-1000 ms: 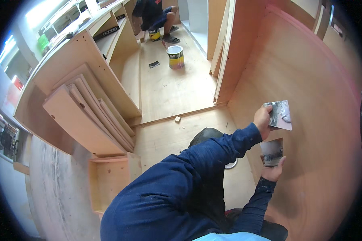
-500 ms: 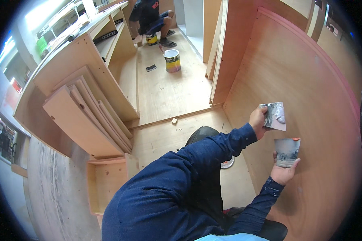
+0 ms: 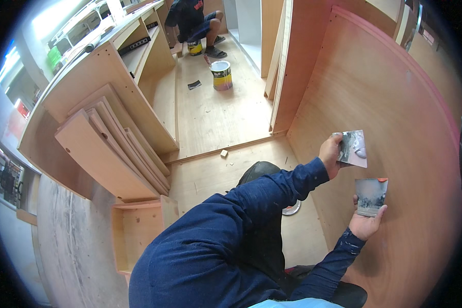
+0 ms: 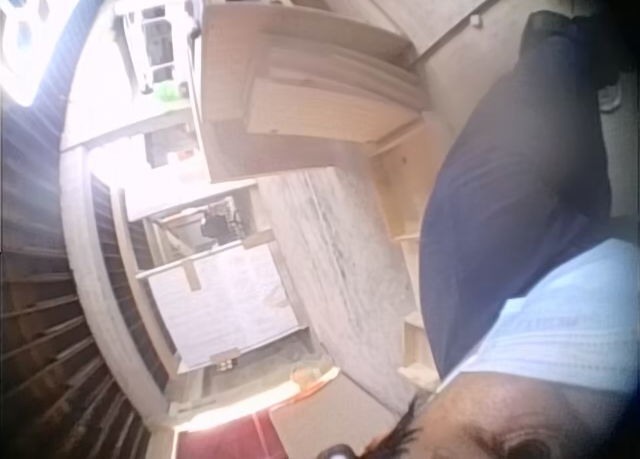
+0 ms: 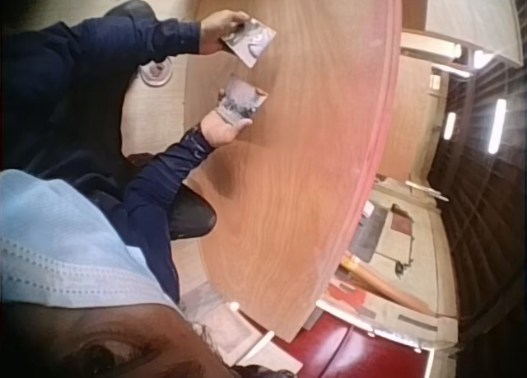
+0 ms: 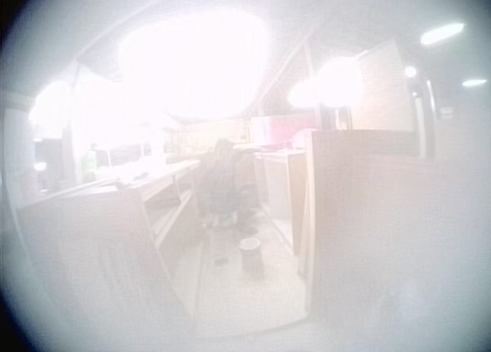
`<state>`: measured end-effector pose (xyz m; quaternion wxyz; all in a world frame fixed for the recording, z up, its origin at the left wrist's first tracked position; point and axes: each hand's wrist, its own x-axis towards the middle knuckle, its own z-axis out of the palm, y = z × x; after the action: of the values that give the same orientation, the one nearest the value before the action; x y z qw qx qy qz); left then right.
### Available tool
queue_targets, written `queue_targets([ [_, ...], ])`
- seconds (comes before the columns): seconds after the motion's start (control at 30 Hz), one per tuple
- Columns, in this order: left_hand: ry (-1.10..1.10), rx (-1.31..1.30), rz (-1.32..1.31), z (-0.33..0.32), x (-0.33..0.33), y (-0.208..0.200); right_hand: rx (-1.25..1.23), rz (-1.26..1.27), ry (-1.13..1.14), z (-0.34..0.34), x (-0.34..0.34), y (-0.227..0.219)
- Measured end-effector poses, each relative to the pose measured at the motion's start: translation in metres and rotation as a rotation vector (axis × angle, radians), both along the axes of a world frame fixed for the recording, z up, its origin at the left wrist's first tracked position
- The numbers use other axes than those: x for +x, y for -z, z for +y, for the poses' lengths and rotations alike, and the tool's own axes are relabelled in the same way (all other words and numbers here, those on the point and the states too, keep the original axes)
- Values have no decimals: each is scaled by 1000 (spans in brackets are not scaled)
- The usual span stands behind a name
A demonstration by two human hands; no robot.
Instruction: The person mixes putty between two scrapers and spreads it along the edges and surface of a wooden panel.
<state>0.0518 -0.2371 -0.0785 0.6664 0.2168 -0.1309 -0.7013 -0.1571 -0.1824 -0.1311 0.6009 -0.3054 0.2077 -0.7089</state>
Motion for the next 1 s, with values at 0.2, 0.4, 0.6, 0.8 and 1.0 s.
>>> queue_targets([
  [0.2, -6, 8, 0, 0, -1, -1, 10, 14, 13, -2, -2, 3],
  [0.4, -6, 28, -6, -1, -1, -1, 3, -15, -14, -2, -3, 3],
  [0.6, -15, 26, -21, -2, 0, 0, -7, -4, -25, -1, -2, 1],
  [0.8, -19, 39, -15, -1, -1, -1, -5, -6, -22, -1, -1, 1],
  [1.0, -2, 13, -1, 0, 0, 1, -4, -3, -21, 0, 0, 1],
])
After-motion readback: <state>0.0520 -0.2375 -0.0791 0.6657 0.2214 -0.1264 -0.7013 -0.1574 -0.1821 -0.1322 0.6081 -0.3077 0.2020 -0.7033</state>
